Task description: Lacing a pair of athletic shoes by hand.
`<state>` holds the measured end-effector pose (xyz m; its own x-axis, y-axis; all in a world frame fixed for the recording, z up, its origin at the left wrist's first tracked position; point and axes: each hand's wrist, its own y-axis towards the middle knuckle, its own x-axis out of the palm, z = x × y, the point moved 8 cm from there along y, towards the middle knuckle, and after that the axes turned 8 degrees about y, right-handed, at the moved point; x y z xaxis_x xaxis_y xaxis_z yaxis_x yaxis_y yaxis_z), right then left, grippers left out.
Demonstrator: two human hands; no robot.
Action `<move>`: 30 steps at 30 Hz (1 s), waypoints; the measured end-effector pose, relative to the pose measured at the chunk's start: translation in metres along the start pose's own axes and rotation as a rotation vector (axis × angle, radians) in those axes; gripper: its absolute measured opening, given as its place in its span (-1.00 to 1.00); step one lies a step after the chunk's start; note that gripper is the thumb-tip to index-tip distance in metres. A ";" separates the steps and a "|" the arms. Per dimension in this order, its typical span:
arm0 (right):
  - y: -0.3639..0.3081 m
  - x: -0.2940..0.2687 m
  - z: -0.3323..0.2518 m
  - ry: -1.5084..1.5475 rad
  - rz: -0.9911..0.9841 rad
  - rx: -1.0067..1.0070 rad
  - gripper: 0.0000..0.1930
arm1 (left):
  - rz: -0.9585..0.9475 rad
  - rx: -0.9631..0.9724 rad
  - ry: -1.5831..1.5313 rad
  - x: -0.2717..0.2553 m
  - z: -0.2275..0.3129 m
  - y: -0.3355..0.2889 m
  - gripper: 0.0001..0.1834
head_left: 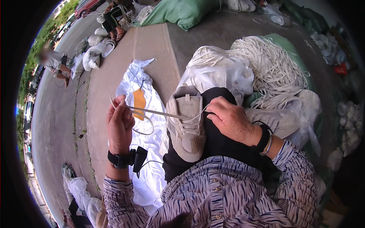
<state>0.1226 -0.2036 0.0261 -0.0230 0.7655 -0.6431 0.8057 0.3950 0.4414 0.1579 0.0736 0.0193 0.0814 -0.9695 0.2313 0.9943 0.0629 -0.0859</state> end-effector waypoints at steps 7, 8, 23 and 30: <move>-0.021 0.007 0.030 0.081 -0.283 0.153 -0.91 | 0.152 -0.015 0.088 -0.050 -0.021 0.005 -0.83; -0.025 -0.004 0.047 0.293 -0.204 0.311 -0.90 | 0.133 -0.054 0.075 -0.053 -0.032 0.004 -0.84; -0.057 -0.016 0.087 0.654 -0.474 0.816 -0.78 | 0.043 -0.150 0.522 -0.061 -0.068 -0.006 -0.87; -0.084 -0.077 0.147 0.617 0.000 0.998 -0.78 | 0.101 -0.069 0.606 -0.027 -0.084 0.000 -0.66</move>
<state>0.1434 -0.3702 -0.0534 -0.0854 0.9903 -0.1094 0.9062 0.0316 -0.4217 0.1501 0.0798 -0.0679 0.1015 -0.9230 -0.3712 0.9753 0.1659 -0.1458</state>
